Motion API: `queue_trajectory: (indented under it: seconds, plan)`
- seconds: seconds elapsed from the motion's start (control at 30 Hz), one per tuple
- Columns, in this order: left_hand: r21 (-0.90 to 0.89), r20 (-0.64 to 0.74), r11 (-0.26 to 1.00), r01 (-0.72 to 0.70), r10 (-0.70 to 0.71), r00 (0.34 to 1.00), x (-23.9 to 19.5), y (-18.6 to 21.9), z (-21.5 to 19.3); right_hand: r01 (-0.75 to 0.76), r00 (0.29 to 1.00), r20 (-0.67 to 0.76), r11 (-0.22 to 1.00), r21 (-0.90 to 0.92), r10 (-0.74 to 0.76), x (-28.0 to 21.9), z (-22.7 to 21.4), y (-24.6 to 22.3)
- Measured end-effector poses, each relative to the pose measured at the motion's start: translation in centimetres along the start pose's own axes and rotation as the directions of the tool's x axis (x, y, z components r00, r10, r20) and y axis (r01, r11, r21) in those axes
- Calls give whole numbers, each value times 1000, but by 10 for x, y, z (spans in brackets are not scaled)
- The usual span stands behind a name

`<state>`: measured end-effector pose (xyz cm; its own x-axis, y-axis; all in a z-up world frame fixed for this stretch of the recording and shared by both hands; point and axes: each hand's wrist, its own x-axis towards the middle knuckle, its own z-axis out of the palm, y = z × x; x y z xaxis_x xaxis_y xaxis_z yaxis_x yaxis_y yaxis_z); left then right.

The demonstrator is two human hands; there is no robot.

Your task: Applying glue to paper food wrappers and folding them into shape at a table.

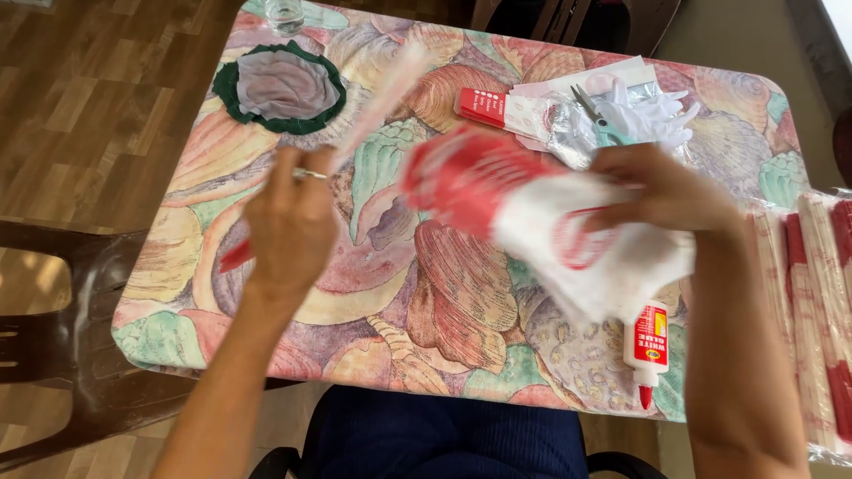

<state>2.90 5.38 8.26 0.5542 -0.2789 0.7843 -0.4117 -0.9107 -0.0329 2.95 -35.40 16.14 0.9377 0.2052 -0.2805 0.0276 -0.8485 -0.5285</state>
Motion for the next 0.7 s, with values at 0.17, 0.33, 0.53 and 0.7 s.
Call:
queue_trajectory:
  seconds: [0.17, 0.33, 0.53, 0.7]
  plan:
    - [40, 75, 966, -257, 254, 964, -31, 84, 50, 134, 969, -239, 949, 286, -65, -57, -77, 75]
    - [-261, 423, 937, -233, 328, 845, -64, 128, 69, -157, 936, -291, 974, 163, 200, -38, -80, 41]
    - [-518, 221, 850, -96, 241, 945, -60, 58, -5, 149, 957, 263, 986, -77, -125, 54, -12, -34]
    - [-604, 55, 789, 117, -104, 993, -59, -3, -50, 195, 824, 533, 979, 54, -193, 120, 58, -45]
